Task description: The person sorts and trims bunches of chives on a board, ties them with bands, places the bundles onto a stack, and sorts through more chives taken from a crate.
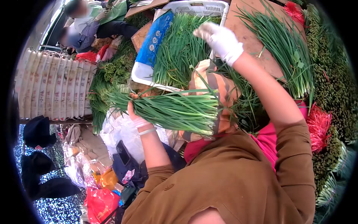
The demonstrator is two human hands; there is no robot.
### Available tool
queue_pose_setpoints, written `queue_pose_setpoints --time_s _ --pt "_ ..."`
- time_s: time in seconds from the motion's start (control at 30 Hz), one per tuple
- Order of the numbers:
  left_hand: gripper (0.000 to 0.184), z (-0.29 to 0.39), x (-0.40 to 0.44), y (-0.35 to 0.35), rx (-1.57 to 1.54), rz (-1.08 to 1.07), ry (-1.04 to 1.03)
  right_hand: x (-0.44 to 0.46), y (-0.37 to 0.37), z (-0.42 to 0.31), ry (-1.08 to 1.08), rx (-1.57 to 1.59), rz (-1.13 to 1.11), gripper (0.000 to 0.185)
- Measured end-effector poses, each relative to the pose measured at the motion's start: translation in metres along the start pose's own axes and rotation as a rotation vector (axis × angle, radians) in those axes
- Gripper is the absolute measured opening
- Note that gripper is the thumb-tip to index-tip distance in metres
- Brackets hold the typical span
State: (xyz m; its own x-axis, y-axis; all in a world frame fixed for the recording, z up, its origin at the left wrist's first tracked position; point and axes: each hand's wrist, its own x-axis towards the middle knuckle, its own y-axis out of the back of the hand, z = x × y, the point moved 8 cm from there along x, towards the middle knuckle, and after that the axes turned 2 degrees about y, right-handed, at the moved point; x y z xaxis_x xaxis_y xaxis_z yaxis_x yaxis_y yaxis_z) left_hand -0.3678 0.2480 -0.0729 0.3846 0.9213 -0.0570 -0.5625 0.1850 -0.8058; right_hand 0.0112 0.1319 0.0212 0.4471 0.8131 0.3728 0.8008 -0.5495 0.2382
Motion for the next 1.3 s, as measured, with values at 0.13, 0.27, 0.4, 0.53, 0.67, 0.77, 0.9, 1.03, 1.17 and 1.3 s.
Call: queue_pose_setpoints --time_s 0.13,0.27,0.4,0.53,0.67,0.77,0.9,1.03,1.17,1.3 --pt "0.034 0.002 0.001 0.019 0.000 -0.005 0.043 -0.031 0.029 -0.041 -0.007 -0.273 -0.129 0.039" --pt "0.036 -0.003 -0.007 0.026 -0.018 0.023 0.099 -0.123 -0.017 -0.011 -0.111 -0.352 -0.380 0.036" --pt "0.033 -0.002 -0.010 0.050 -0.117 0.052 0.126 -0.183 -0.002 0.031 -0.148 -0.768 -0.531 0.027" --pt "0.033 0.000 -0.021 0.040 -0.049 -0.016 0.123 -0.181 0.100 0.091 -0.405 -1.078 -0.584 0.031" --pt "0.034 -0.005 -0.024 0.035 -0.101 0.023 0.169 -0.145 0.052 -0.004 -0.174 -0.796 -0.385 0.042" --pt "0.034 -0.006 -0.012 0.045 -0.043 0.042 0.129 -0.142 -0.019 -0.034 -0.040 -0.655 -0.486 0.037" --pt "0.028 -0.002 -0.003 0.058 -0.052 0.136 0.101 -0.145 -0.033 -0.029 -0.054 -0.678 -0.602 0.023" --pt "0.026 -0.003 -0.011 0.084 -0.080 0.182 0.124 -0.168 0.049 0.030 -0.130 -1.006 -0.598 0.011" --pt "0.037 -0.015 -0.017 0.117 -0.010 0.364 0.157 -0.198 0.113 0.079 -0.386 -1.199 -0.731 0.028" --pt "0.031 -0.022 -0.017 0.111 -0.026 0.364 0.205 -0.172 0.023 -0.030 -0.119 -0.573 -0.385 0.049"
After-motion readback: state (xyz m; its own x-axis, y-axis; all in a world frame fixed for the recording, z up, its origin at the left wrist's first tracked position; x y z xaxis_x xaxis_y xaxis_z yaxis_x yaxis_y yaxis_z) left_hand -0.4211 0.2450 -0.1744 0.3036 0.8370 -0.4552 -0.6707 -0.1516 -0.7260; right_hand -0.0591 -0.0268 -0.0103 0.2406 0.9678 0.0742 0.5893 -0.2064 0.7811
